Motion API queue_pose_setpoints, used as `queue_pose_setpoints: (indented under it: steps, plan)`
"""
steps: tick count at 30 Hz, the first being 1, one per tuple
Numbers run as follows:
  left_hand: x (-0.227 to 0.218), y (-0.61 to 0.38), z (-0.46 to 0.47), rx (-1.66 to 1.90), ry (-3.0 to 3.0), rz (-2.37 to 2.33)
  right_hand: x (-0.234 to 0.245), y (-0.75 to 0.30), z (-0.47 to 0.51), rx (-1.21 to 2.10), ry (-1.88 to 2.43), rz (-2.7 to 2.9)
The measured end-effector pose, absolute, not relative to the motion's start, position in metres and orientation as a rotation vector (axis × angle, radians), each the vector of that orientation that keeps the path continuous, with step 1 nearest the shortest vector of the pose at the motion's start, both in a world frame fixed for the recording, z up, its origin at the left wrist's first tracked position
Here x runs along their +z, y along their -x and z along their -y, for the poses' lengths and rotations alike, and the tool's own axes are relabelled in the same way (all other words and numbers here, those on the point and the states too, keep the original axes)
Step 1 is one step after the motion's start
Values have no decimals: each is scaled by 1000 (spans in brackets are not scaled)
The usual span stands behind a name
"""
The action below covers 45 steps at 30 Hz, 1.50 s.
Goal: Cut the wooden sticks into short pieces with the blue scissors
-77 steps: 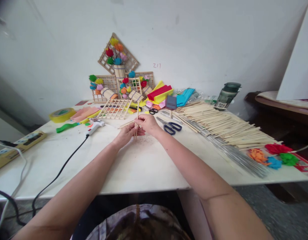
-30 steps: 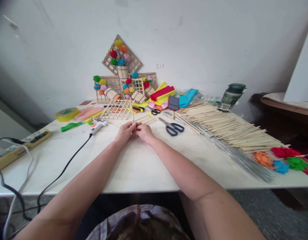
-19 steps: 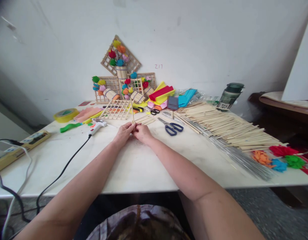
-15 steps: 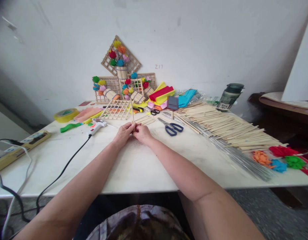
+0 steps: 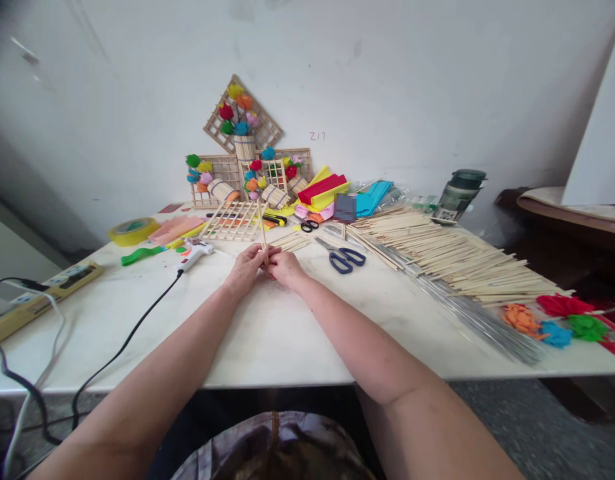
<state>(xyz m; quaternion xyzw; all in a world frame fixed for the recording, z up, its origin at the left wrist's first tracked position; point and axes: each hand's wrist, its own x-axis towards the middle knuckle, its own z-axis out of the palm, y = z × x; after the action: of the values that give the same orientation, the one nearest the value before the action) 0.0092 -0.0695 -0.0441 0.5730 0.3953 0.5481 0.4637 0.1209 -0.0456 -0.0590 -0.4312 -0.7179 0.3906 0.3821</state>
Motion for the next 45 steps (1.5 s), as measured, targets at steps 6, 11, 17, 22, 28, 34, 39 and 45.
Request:
queue_pose_setpoints:
  steps: [6,11,17,22,28,34,39,45]
  plan:
    - [-46,-8,67,1381,-1453,-1023,-60,-126,42,751,1144,1967]
    - [-49,-10,64,1418,-1364,-1002,-58,-127,42,681,1178,1994]
    - [-50,-7,62,1466,-1398,-1058,-60,-126,41,638,1183,2007]
    - [-49,-7,63,1438,-1422,-1053,-61,-127,39,622,1176,1989]
    - [-43,-8,68,1369,-1419,-1023,-60,-128,41,621,1192,1979]
    - [-43,-9,67,1376,-1429,-1017,-60,-128,42,720,1114,1960]
    - [-43,-8,66,1383,-1487,-1023,-59,-127,43,626,1116,2003]
    - [-46,-4,64,1399,-1535,-990,-56,-128,44,438,1099,2109]
